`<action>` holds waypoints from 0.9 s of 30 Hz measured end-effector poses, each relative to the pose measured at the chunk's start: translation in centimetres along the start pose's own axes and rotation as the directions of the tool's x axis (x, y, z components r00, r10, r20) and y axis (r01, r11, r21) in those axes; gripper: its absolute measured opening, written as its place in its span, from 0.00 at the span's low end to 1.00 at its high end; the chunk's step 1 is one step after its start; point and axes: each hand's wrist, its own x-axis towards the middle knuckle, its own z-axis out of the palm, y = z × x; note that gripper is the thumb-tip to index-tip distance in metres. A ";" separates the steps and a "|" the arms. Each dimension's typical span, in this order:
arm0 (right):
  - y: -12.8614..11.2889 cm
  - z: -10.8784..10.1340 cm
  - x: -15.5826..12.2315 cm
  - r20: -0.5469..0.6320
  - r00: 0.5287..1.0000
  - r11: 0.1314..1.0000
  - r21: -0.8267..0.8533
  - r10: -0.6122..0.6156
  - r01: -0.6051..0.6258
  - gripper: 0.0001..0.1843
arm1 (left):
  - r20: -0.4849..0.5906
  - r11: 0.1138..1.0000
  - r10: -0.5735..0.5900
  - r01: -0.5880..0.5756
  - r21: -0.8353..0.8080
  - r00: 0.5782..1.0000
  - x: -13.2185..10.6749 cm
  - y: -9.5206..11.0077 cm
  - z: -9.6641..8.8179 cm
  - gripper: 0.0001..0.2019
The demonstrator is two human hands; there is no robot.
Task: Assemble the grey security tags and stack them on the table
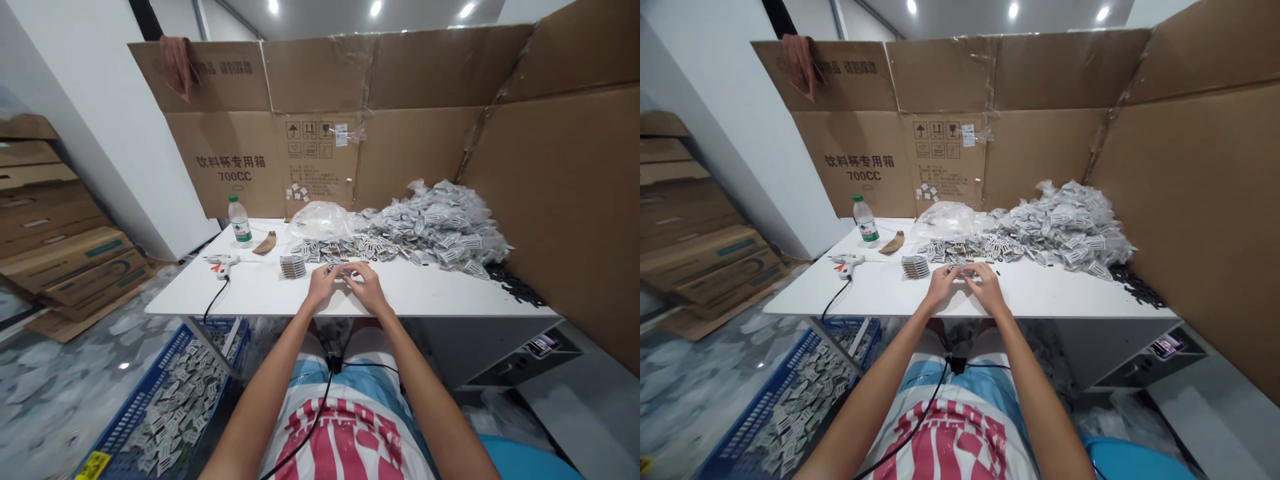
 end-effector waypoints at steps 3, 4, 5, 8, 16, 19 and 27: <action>0.9 -0.1 0.8 -0.048 0.999 0.999 0.049 0.022 -0.019 0.07 | -0.063 1.000 -0.008 0.009 0.025 0.998 0.0 -0.1 -0.1 0.26; 1.1 -0.1 1.0 -0.069 0.997 0.997 0.070 0.037 -0.032 0.08 | -0.099 0.999 -0.020 0.023 0.026 0.995 0.0 -0.1 -0.1 0.27; 1.4 0.0 1.3 -0.088 0.995 0.995 0.091 0.054 -0.045 0.09 | -0.136 0.999 -0.039 0.043 0.027 0.990 0.0 -0.1 -0.2 0.27; 2.2 0.4 1.8 -0.116 0.989 0.987 0.142 0.097 -0.080 0.10 | -0.228 0.992 -0.116 0.124 0.025 0.967 0.1 0.1 -0.4 0.25; 4.0 0.6 1.5 -0.101 0.964 0.947 0.236 0.247 -0.218 0.12 | -0.244 0.983 -0.151 0.172 0.067 0.958 0.1 -0.1 -0.2 0.19; 4.2 0.7 1.5 -0.071 0.955 0.928 0.267 0.287 -0.259 0.13 | -0.244 0.979 -0.170 0.192 0.071 0.955 0.1 -0.6 -0.2 0.16; 4.7 0.9 1.5 -0.015 0.945 0.907 0.286 0.326 -0.308 0.12 | -0.144 0.987 -0.127 0.140 0.082 0.981 0.4 -1.5 -0.1 0.14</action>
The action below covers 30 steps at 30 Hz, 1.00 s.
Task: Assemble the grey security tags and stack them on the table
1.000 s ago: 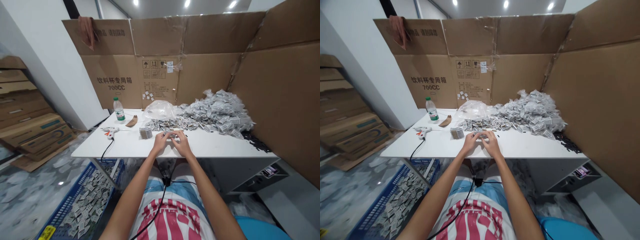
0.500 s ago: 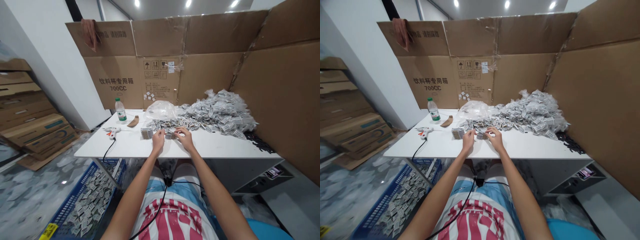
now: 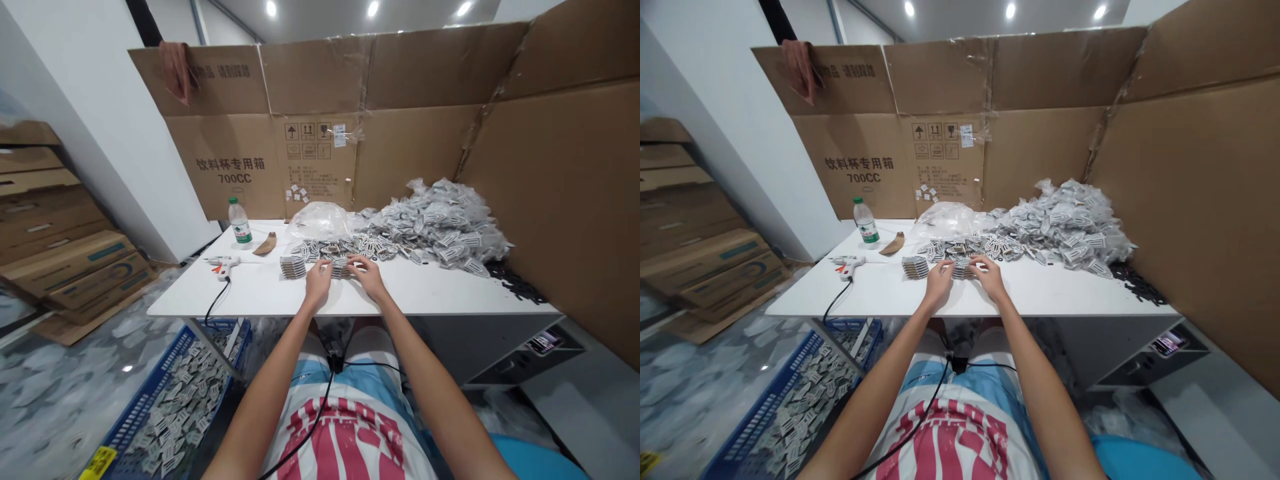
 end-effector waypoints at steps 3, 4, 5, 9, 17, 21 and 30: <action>0.1 0.0 0.0 0.000 1.000 1.000 0.001 -0.002 0.002 0.12 | 0.009 1.000 0.007 -0.007 -0.008 1.000 0.1 -0.2 0.1 0.14; 0.1 0.0 0.0 -0.001 1.000 1.000 0.001 -0.003 0.003 0.12 | 0.011 1.000 0.003 -0.003 -0.011 1.000 0.2 -0.3 0.1 0.14; 0.1 0.0 0.0 -0.003 1.000 1.000 -0.001 -0.001 0.001 0.12 | 0.014 1.000 -0.002 0.003 -0.014 1.000 0.2 -0.4 0.1 0.14; 0.1 0.1 0.0 0.001 1.000 1.000 -0.008 0.012 -0.012 0.13 | 0.013 1.000 -0.001 0.001 -0.007 1.000 0.3 -0.6 0.2 0.14; 0.2 0.3 -0.1 0.012 1.000 1.000 -0.001 0.019 -0.019 0.15 | -0.003 1.000 -0.012 0.012 0.017 1.000 0.1 -0.3 0.1 0.13; 0.2 0.2 -0.2 0.025 1.000 1.000 0.006 0.013 -0.014 0.17 | -0.012 0.999 -0.035 0.036 0.029 0.999 0.0 0.0 0.0 0.13; 0.5 0.3 -0.1 0.006 1.000 1.000 -0.015 0.022 -0.022 0.21 | -0.003 0.998 -0.053 0.053 0.045 0.999 -0.2 0.0 0.0 0.15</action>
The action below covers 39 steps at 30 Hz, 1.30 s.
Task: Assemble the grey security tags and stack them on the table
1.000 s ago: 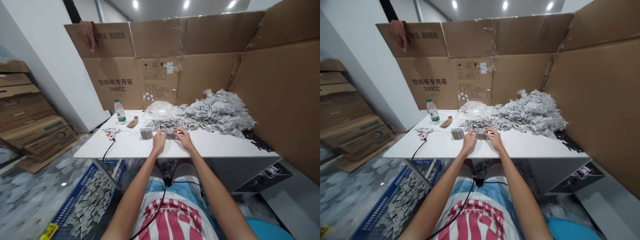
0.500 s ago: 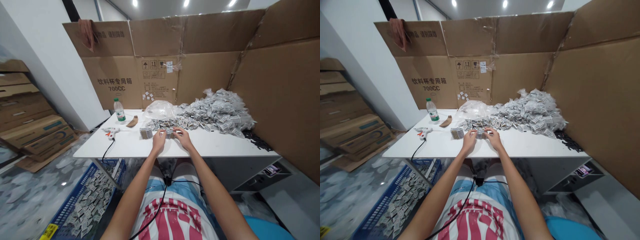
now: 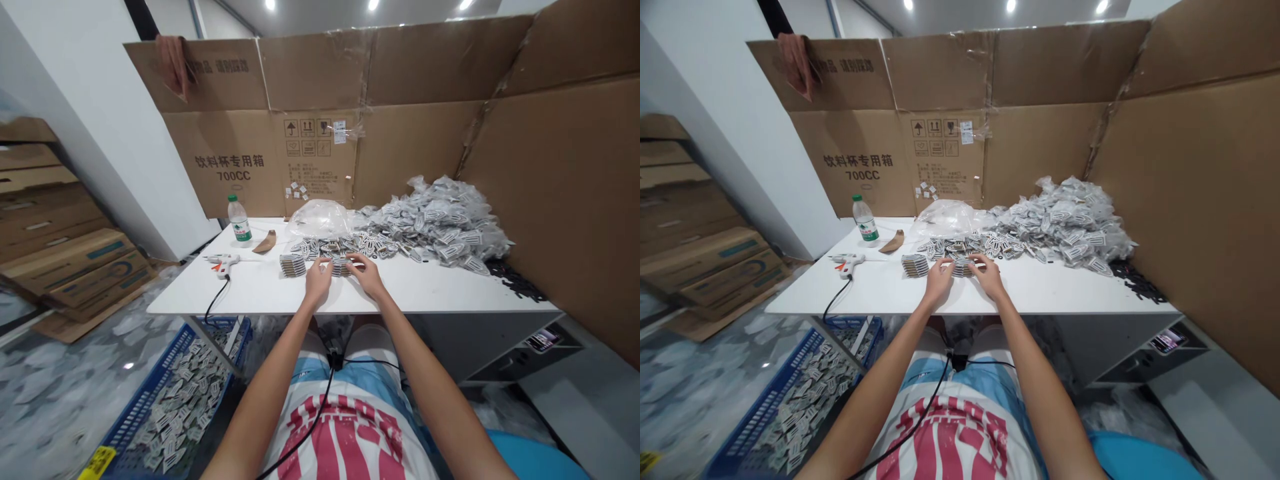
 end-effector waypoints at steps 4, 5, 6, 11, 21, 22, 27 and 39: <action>0.0 0.0 0.0 -0.022 1.000 1.000 -0.018 0.001 -0.001 0.23 | -0.036 1.000 -0.014 0.014 -0.004 0.999 -0.2 0.2 0.0 0.14; 0.0 0.0 0.0 -0.032 0.999 1.000 -0.017 0.005 -0.005 0.23 | -0.044 1.000 -0.018 0.017 -0.006 0.999 -0.2 0.3 0.0 0.13; 0.0 0.0 0.0 -0.042 0.999 1.000 -0.013 0.010 -0.010 0.23 | -0.051 1.000 -0.021 0.021 -0.007 0.998 -0.2 0.4 0.0 0.13; 0.4 0.0 0.1 -0.080 0.996 0.999 0.027 0.040 -0.038 0.21 | -0.059 1.000 -0.006 0.007 0.021 0.998 -0.1 0.5 -0.1 0.10; 0.6 -0.2 0.2 -0.134 0.989 0.998 0.008 0.060 -0.059 0.15 | -0.027 0.995 0.023 -0.021 0.097 0.999 -0.1 -0.6 0.2 0.12; 0.6 -0.2 0.2 -0.137 0.989 0.998 0.000 0.061 -0.061 0.15 | -0.024 0.994 0.022 -0.019 0.110 0.999 0.0 -0.6 0.2 0.12; 0.8 -0.1 0.2 -0.146 0.986 0.997 0.004 0.076 -0.076 0.15 | -0.033 0.987 0.023 -0.018 0.161 0.999 0.1 -0.6 0.3 0.11; 0.7 0.0 0.2 -0.174 0.981 0.996 -0.033 0.081 -0.088 0.13 | -0.028 0.991 0.020 -0.016 0.134 0.999 -0.1 -0.3 0.2 0.11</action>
